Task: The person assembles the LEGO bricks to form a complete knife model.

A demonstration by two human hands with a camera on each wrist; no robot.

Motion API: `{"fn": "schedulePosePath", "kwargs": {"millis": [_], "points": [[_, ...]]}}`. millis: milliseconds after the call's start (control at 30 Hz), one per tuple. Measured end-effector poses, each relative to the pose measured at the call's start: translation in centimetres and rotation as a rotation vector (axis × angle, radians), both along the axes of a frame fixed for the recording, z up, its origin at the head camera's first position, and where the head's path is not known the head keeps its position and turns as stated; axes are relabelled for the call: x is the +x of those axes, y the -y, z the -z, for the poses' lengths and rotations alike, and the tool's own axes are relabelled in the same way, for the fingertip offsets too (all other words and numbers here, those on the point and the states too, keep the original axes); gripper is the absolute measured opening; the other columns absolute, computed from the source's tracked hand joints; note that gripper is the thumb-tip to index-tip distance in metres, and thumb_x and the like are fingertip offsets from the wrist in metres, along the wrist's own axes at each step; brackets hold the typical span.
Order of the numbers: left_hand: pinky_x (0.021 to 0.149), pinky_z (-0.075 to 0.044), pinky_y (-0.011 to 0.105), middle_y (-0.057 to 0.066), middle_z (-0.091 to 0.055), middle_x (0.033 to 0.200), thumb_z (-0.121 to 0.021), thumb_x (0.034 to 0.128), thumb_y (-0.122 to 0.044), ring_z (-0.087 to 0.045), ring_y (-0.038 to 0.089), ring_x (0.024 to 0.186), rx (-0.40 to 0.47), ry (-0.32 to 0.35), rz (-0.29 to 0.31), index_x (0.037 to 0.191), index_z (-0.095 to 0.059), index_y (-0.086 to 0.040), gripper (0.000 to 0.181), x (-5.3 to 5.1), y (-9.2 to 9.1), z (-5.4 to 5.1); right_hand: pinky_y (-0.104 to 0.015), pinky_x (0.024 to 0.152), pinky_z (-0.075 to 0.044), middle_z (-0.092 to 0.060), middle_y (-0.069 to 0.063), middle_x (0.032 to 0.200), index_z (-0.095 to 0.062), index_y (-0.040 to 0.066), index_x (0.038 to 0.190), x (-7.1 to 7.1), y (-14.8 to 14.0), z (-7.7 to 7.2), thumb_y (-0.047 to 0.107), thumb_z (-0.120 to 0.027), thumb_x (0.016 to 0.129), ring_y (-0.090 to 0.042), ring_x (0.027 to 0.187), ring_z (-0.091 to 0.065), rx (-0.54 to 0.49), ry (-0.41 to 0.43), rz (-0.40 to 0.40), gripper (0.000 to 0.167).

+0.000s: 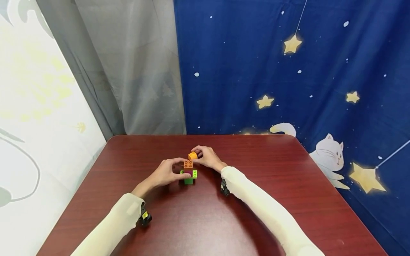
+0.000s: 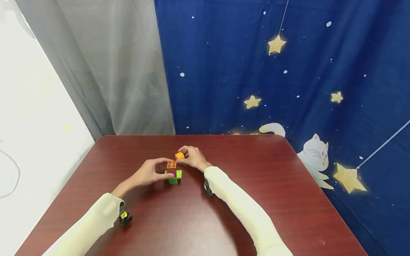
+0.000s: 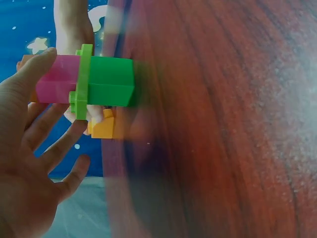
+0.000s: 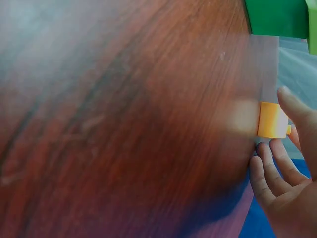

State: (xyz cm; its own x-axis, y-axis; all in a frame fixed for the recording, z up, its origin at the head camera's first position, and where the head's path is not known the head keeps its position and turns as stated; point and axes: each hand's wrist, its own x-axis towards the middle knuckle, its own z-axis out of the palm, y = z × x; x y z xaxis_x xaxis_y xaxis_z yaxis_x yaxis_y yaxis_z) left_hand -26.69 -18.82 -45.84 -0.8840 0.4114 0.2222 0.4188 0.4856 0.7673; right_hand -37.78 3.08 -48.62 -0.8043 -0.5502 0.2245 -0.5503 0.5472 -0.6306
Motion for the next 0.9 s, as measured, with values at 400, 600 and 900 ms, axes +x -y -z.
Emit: {"fn": "schedulePosePath", "kwargs": {"millis": [400,600,900], "points": [[0.095,-0.053,0.052,-0.006,-0.074,0.114,-0.088,0.0859,-0.034,-0.067,0.016,0.109,-0.004,-0.076,-0.018,0.127,-0.072,-0.024,0.045,0.3,0.1,-0.9,-0.038,0.095,-0.056,-0.073,-0.012,0.113,-0.069,0.004,0.124,0.2,-0.9,0.0,0.005,-0.080,0.090,-0.025,0.103,-0.071,0.014,0.009,-0.039,0.036],[0.094,-0.054,0.049,-0.008,-0.076,0.108,-0.087,0.0872,-0.030,-0.069,0.013,0.105,0.006,-0.094,-0.024,0.123,-0.073,-0.025,0.039,0.4,0.0,-0.7,-0.039,0.096,-0.056,-0.074,-0.011,0.112,-0.070,0.006,0.121,0.5,-2.1,-0.2,0.005,-0.082,0.088,-0.025,0.105,-0.070,0.026,0.008,-0.071,0.035],[0.095,-0.056,0.047,-0.008,-0.076,0.106,-0.088,0.0861,-0.030,-0.071,0.012,0.104,0.017,-0.065,-0.067,0.119,-0.074,-0.025,0.036,0.4,-0.4,-0.5,-0.034,0.088,-0.058,-0.076,-0.007,0.107,-0.071,0.006,0.116,0.9,-3.7,0.2,0.010,-0.088,0.085,-0.021,0.099,-0.070,0.018,-0.004,-0.091,0.036]]}}
